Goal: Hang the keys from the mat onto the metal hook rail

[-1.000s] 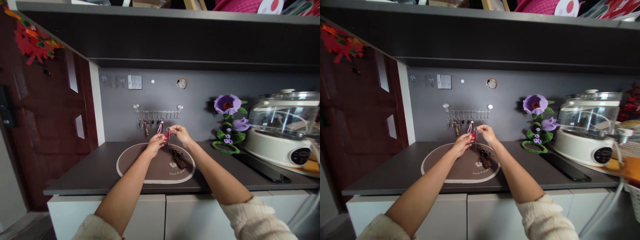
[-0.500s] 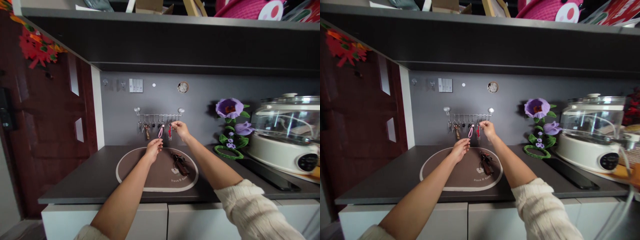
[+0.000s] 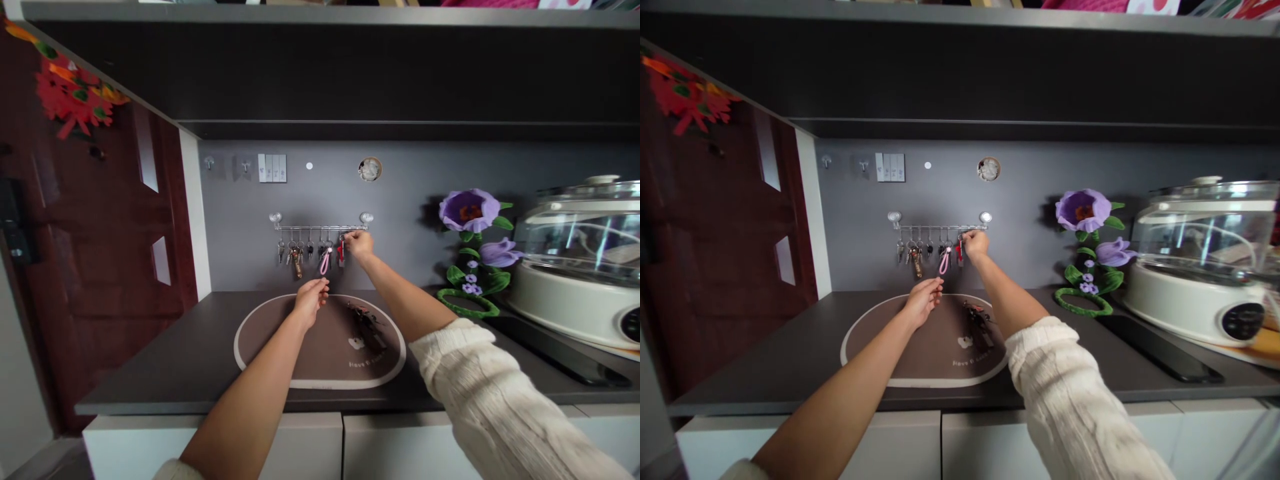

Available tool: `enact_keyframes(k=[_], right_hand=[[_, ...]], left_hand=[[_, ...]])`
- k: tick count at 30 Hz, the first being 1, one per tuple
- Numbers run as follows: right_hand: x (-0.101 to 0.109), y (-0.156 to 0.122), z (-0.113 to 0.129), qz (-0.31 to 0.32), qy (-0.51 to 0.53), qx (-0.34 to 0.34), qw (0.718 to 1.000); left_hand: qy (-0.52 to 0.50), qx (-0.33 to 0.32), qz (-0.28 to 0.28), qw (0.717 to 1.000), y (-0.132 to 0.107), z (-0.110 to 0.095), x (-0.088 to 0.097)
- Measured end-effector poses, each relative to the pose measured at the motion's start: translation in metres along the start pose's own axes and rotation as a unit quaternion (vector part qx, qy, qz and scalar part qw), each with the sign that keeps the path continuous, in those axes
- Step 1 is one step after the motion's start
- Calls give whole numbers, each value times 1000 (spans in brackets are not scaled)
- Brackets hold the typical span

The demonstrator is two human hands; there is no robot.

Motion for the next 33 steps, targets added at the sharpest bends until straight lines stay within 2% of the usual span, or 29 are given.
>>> enact_keyframes(k=[7, 14, 19, 24, 33], right_hand=[[-7, 6, -18, -23, 3, -16, 1000], [-15, -6, -30, -9, 101, -35, 994], [-17, -6, -37, -6, 127, -48, 991], [-16, -9, -38, -12, 144, -65, 987], [-13, -20, -35, 21, 182, -99, 978]], left_hand=[[5, 1, -9, 1000, 1, 0, 3], [10, 0, -4, 1000, 0, -1, 3], [17, -1, -1, 1000, 0, -1, 2], [26, 2, 1, 1000, 1, 0, 2], [38, 1, 8, 999, 1, 1, 1]])
Point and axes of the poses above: each hand's wrist, its own y-axis towards the middle knuckle, its own x-axis out of the back of the hand, z = x × y, the point moved 8 cm from there along y, towards the middle knuckle, and after that the axes turned 11 degrees about z, right-handed, at the moved point
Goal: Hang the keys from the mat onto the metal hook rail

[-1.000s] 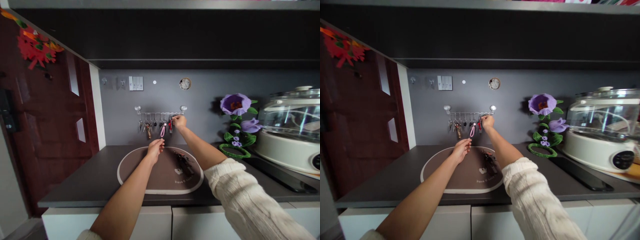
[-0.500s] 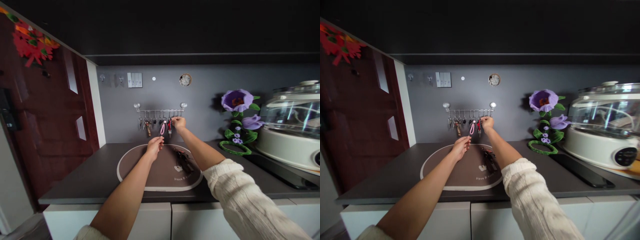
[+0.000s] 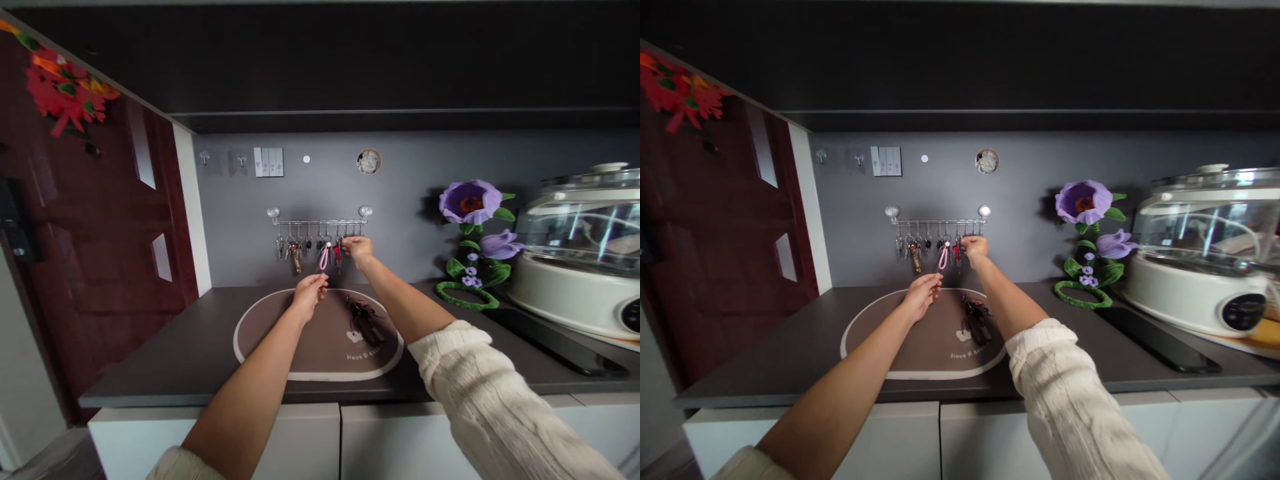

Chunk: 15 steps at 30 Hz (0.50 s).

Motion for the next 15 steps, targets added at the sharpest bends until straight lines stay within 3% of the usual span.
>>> enact_keyframes(k=[6, 15], right_hand=[[2, -15, 8, 37, -6, -1, 999], [12, -65, 7, 117, -29, -21, 993]], left_hand=[[14, -1, -2, 1000, 2, 1, 2], [78, -13, 7, 997, 6, 2, 5]])
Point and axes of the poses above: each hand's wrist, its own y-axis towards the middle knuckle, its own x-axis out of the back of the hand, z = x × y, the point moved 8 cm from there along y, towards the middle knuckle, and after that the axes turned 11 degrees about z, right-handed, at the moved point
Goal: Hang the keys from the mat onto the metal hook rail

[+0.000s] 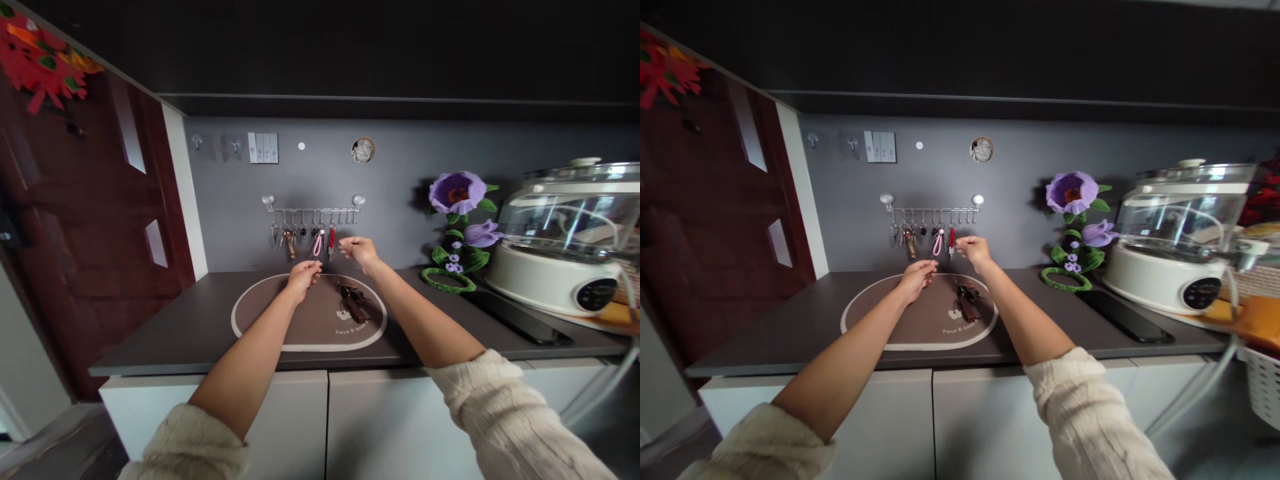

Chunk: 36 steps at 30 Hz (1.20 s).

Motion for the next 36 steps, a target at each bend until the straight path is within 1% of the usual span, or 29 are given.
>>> enact_keyframes(k=[8, 10, 12, 15, 18, 20, 23, 25, 27, 31, 33, 36], right_hand=[[8, -40, -31, 52, -25, -32, 998], [9, -48, -37, 74, -54, -27, 995], [11, -53, -42, 99, -106, -22, 989], [12, -57, -49, 130, -193, -11, 973], [12, -57, -52, 151, -245, 4, 958], [9, -58, -51, 164, -266, 15, 950], [2, -60, -42, 176, -307, 49, 934], [-3, -63, -35, 181, -347, 77, 917], [-7, -66, -29, 189, -392, 104, 894], [-15, -68, -27, 222, -454, 148, 850], [-17, -67, -29, 236, -465, 162, 838], [-17, -66, -31, 244, -473, 171, 829]], left_hand=[[108, -13, 51, 993, -6, -2, -8], [130, -9, 66, 989, -7, 0, -12], [145, -4, 78, 986, -8, 2, -15], [159, 0, 96, 983, -9, 4, -18], [170, 5, 107, 980, -11, 7, -21], [178, 5, 110, 978, -12, 7, -22], [189, 1, 117, 975, -15, 6, -24], [193, -1, 118, 974, -16, 4, -25], [194, 1, 116, 974, -17, 3, -26], [189, 5, 113, 976, -17, 3, -25], [185, 5, 114, 976, -17, 3, -24], [182, 6, 114, 977, -15, 3, -23]])
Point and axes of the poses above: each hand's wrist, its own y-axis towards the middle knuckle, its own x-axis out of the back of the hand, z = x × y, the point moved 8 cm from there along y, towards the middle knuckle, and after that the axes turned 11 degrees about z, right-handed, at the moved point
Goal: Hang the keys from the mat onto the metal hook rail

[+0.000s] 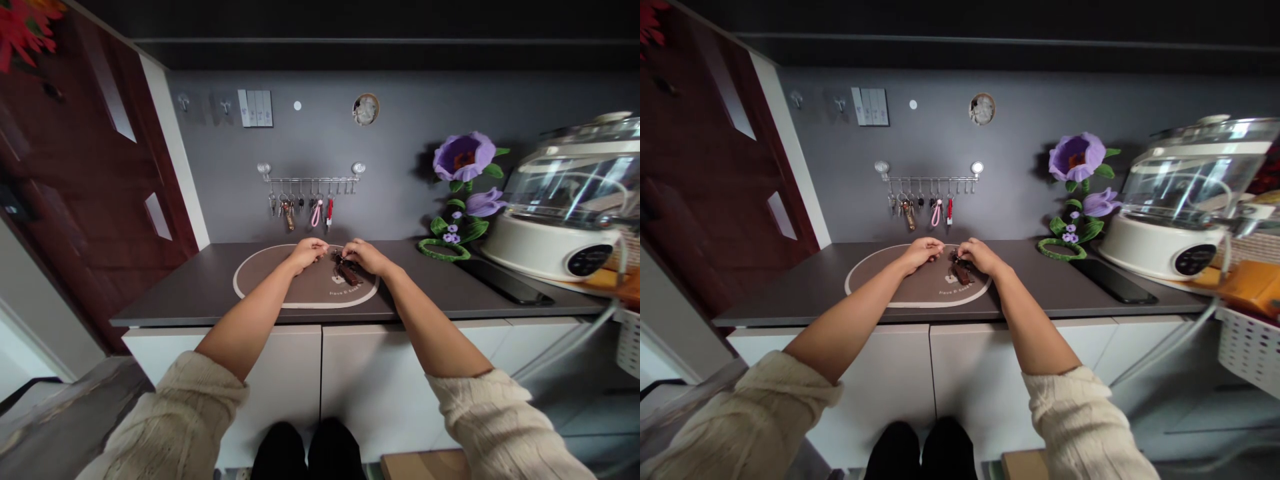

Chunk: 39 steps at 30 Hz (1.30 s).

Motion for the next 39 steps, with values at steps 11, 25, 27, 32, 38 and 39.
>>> enact_keyframes(k=[11, 25, 27, 32, 38, 39], right_hand=[[12, 3, 10, -32, 72, 20, 997], [13, 1, -1, -101, 357, -54, 927], [9, 3, -2, -99, 401, -55, 909], [4, 6, -5, -103, 477, -45, 872], [0, 10, -6, -85, 536, -30, 839], [0, 10, -5, -83, 542, -28, 835]], left_hand=[[-25, -3, -3, 1000, 2, 0, 2], [-16, -29, 14, 999, 3, -7, -5], [-17, -34, 14, 999, 3, -9, -5], [-22, -58, 11, 998, 3, -15, -6], [-18, -72, 34, 997, -3, -28, -14], [-12, -71, 43, 996, -4, -29, -16]])
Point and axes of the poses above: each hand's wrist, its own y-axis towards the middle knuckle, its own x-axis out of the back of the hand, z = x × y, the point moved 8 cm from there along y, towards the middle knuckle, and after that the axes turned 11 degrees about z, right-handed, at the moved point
